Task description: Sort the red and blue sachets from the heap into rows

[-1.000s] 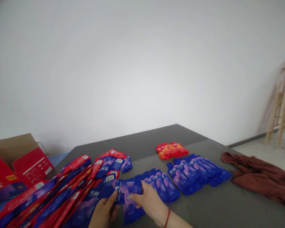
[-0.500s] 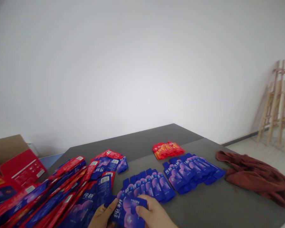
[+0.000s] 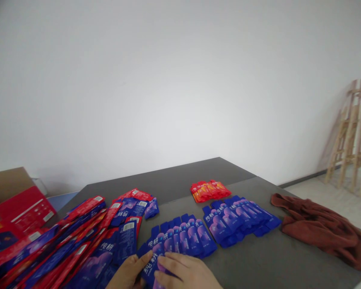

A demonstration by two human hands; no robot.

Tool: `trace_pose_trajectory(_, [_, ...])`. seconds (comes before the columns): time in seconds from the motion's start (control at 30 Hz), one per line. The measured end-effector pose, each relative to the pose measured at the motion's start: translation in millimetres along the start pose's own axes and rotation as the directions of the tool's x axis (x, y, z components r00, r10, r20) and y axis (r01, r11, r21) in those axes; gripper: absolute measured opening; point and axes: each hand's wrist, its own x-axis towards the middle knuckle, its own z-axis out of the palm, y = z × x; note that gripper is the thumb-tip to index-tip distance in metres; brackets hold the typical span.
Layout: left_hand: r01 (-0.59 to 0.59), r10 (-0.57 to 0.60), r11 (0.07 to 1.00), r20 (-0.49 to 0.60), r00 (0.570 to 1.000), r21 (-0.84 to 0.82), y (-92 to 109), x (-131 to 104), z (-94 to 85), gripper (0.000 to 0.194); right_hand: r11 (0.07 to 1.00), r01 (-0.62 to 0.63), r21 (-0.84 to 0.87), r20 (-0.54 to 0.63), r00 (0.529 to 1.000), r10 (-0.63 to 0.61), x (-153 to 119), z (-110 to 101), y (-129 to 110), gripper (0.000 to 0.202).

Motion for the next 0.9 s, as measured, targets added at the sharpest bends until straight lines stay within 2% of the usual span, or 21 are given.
trace_pose_trajectory(0.07, [-0.108, 0.115, 0.989, -0.064, 0.991, 0.100, 8.6, -0.2, 1.2, 0.052, 0.997, -0.069, -0.020, -0.021, 0.997, 0.069, -0.9, 0.0, 5.5, 0.043])
trace_pose_trajectory(0.1, [-0.193, 0.213, 0.962, -0.092, 0.973, 0.191, 12.5, -0.7, 1.1, 0.049, 0.991, -0.120, -0.051, -0.052, 0.992, 0.117, -2.8, 0.9, 10.0, 0.044])
trace_pose_trajectory(0.13, [-0.287, 0.336, 0.907, -0.117, 0.935, 0.309, 15.2, -1.2, 0.7, 0.045, 0.980, -0.173, -0.094, -0.092, 0.982, 0.165, -5.7, 2.8, 15.7, 0.047])
trace_pose_trajectory(0.17, [-0.366, 0.448, 0.818, -0.093, 0.889, 0.444, 15.8, -1.4, 0.5, 0.042, 0.964, -0.223, -0.142, -0.135, 0.970, 0.205, -9.0, 5.7, 22.6, 0.050])
trace_pose_trajectory(0.2, [-0.422, 0.531, 0.702, -0.026, 0.847, 0.573, 14.2, -1.0, 0.7, 0.041, 0.946, -0.264, -0.188, -0.173, 0.957, 0.233, -12.5, 9.6, 30.3, 0.053])
trace_pose_trajectory(0.23, [-0.453, 0.568, 0.575, 0.065, 0.820, 0.681, 10.2, 0.2, 1.4, 0.044, 0.928, -0.294, -0.228, -0.203, 0.947, 0.250, -15.9, 14.4, 38.4, 0.054])
trace_pose_trajectory(0.33, [-0.468, 0.513, 0.263, 0.288, 0.808, 0.844, -10.8, 8.4, 5.8, 0.060, 0.894, -0.350, -0.280, -0.234, 0.928, 0.289, -22.8, 29.7, 59.0, 0.050])
trace_pose_trajectory(0.43, [-0.475, 0.482, 0.091, 0.379, 0.790, 0.875, -31.0, 18.7, 10.0, 0.070, 0.889, -0.373, -0.266, -0.183, 0.925, 0.333, -25.2, 38.5, 66.1, 0.047])
trace_pose_trajectory(0.57, [-0.451, 0.523, -0.025, 0.396, 0.755, 0.892, -43.2, 26.4, 12.7, 0.072, 0.909, -0.384, -0.160, -0.066, 0.923, 0.378, -28.6, 34.8, 57.4, 0.049])
trace_pose_trajectory(0.67, [-0.436, 0.573, -0.092, 0.406, 0.712, 0.895, -48.3, 28.5, 14.8, 0.072, 0.915, -0.398, -0.058, -0.006, 0.917, 0.399, -32.4, 27.6, 49.4, 0.056])
trace_pose_trajectory(0.73, [-0.429, 0.622, -0.138, 0.415, 0.664, 0.893, -51.7, 29.7, 15.3, 0.071, 0.906, -0.423, -0.008, 0.029, 0.906, 0.423, -34.0, 25.0, 46.4, 0.060])
trace_pose_trajectory(0.8, [-0.431, 0.675, -0.183, 0.432, 0.598, 0.883, -52.6, 30.8, 13.2, 0.068, 0.891, -0.453, 0.020, 0.045, 0.891, 0.452, -34.6, 25.2, 45.2, 0.060])
trace_pose_trajectory(0.9, [-0.373, 0.760, -0.214, 0.394, 0.517, 0.903, -43.8, 31.0, 2.9, 0.053, 0.876, -0.481, 0.029, 0.044, 0.876, 0.480, -34.8, 28.8, 45.2, 0.061])
